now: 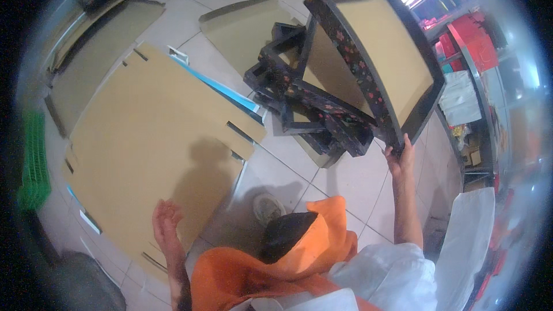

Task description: The person sits on the floor and assembles rectangular frames by fitting four black plastic strips together. They repeatedly pick up the strips, join them into a square shape, and place the completed frames onto a growing stack to the right.

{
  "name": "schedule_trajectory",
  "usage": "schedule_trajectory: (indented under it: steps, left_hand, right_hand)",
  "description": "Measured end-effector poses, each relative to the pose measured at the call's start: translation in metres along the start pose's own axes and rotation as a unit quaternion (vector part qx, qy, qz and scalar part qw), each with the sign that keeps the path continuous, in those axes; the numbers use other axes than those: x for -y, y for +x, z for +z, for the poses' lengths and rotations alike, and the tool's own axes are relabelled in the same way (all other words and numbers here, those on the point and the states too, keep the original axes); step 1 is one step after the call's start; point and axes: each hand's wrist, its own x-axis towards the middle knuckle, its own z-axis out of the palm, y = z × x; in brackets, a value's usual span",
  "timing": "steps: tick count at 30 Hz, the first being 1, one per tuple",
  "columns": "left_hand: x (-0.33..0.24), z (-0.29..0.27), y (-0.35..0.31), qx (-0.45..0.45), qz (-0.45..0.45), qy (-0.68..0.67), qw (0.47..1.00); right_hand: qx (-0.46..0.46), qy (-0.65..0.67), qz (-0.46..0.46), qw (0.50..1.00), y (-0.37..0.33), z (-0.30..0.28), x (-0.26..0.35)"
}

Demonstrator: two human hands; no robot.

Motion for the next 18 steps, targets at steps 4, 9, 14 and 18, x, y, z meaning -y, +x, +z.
schedule_trajectory:
  steps: [4,9,14,18]
  left_hand:
    - [0.004,0.004,-0.008,-0.045,-0.085,-0.011,0.995]
    - [0.042,-0.049,-0.029,-0.108,-0.142,-0.032,0.983]
    - [0.082,-0.133,-0.037,-0.241,-0.164,0.260,0.921]
    - [0.097,-0.198,-0.035,-0.319,-0.091,0.517,0.789]
  right_hand:
    - [-0.057,-0.026,0.080,0.995,0.009,-0.014,-0.009]
    - [-0.107,-0.144,0.031,0.983,-0.032,-0.039,-0.051]
    - [0.176,-0.352,0.148,0.908,-0.071,-0.025,-0.157]
    - [0.585,-0.356,-0.174,0.707,-0.143,0.193,-0.112]
